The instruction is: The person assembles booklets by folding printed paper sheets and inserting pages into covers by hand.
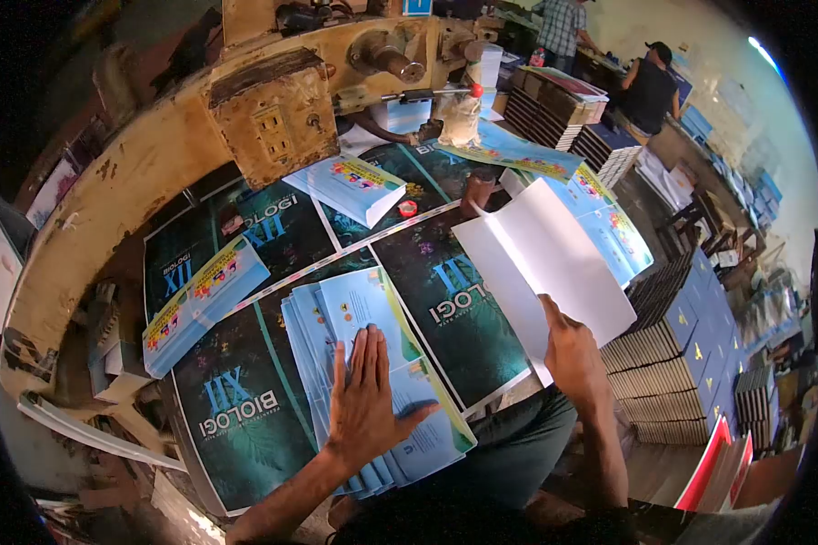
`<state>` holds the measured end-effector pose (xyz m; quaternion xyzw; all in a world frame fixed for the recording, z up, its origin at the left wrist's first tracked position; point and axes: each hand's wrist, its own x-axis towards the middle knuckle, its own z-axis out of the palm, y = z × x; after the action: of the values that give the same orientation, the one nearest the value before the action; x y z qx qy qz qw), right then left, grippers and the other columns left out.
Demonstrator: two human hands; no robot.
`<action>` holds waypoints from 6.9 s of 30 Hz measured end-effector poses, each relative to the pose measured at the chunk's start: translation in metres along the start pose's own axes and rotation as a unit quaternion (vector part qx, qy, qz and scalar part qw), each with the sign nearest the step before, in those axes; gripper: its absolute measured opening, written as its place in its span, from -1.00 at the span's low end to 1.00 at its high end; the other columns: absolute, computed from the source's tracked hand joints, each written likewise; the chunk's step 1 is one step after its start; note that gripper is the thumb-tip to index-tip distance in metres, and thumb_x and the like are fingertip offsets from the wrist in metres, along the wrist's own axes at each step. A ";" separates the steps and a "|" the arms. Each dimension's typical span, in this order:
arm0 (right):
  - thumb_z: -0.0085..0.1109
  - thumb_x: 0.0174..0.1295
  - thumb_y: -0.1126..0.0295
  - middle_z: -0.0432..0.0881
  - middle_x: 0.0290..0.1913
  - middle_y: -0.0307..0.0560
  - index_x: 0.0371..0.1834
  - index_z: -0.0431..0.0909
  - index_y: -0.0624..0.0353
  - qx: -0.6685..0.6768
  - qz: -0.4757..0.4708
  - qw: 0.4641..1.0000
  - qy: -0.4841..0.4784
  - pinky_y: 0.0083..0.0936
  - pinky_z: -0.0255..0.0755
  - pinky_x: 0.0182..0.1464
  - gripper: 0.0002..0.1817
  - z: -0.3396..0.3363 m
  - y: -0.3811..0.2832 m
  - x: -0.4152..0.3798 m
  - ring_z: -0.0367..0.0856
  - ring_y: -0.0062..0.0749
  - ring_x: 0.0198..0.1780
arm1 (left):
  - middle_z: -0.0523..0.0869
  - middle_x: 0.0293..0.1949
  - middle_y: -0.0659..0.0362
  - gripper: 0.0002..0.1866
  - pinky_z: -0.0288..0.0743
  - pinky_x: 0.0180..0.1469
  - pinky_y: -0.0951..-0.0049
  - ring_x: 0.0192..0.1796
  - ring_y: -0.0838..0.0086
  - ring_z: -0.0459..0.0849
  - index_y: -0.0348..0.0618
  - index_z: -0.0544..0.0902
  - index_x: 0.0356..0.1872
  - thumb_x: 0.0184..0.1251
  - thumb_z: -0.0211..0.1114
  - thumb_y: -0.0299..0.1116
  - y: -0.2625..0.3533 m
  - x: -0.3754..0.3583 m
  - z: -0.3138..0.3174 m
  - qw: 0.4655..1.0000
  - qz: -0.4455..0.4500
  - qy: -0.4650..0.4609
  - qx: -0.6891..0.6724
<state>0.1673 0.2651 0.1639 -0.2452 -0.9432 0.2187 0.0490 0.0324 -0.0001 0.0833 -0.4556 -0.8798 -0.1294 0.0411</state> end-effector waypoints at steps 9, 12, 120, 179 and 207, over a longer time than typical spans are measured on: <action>0.16 0.52 0.47 0.61 -0.25 -0.23 0.49 0.45 0.19 0.343 -0.082 0.935 -0.019 -0.64 0.37 -0.27 -0.51 0.077 -0.037 -0.031 0.43 -0.67 -0.29 | -0.10 0.56 -0.60 -0.03 -0.16 0.64 -0.24 0.63 -0.46 -0.08 -0.63 -0.11 0.59 0.58 0.13 0.01 0.003 0.026 -0.050 0.985 0.007 0.099 -0.143; 0.32 0.44 0.28 0.62 0.16 0.06 0.63 0.16 0.28 0.376 -0.050 0.918 -0.114 -0.31 0.52 0.03 -0.21 0.136 -0.030 -0.038 0.60 -0.35 -0.05 | 0.03 0.59 -0.46 -0.14 -0.25 0.65 -0.21 0.66 -0.26 -0.01 -0.63 0.09 0.55 0.59 0.07 0.00 -0.016 0.010 -0.005 0.999 0.004 0.016 0.040; 0.19 0.48 0.19 0.58 0.17 0.63 0.54 0.23 0.39 0.108 0.047 0.993 -0.025 0.12 0.53 0.18 -0.30 0.032 0.044 0.012 0.58 0.49 0.23 | 0.02 0.63 -0.38 0.21 -0.34 0.62 -0.35 0.70 -0.19 -0.07 -0.33 0.22 0.59 0.17 0.34 0.49 -0.003 -0.004 -0.013 0.995 -0.087 0.042 -0.038; 0.61 0.13 0.35 0.73 -0.09 0.07 0.16 0.41 0.25 0.398 -0.022 0.917 -0.002 -0.40 0.66 -0.14 -0.38 0.103 -0.056 0.000 0.79 -0.32 -0.14 | -0.10 0.63 -0.43 -0.11 -0.36 0.60 -0.37 0.67 -0.40 -0.32 -0.56 -0.01 0.61 0.65 -0.05 0.09 -0.009 0.012 -0.015 0.980 -0.087 0.091 -0.152; 0.60 -0.10 -0.34 0.10 0.58 0.35 0.63 0.23 0.10 0.166 -0.175 0.968 -0.076 0.26 0.12 0.49 0.27 0.114 -0.055 -0.024 0.12 0.25 0.58 | 0.02 0.70 -0.05 -0.40 -0.33 0.62 -0.32 0.71 -0.24 -0.17 -0.18 0.43 0.52 0.57 0.19 -0.13 -0.051 0.001 -0.021 0.985 -0.067 0.001 -0.160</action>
<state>0.1412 0.1660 0.0859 -0.0476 -0.9229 0.3781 0.0548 -0.0104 -0.0333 0.0941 -0.3962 -0.8764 -0.2709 -0.0404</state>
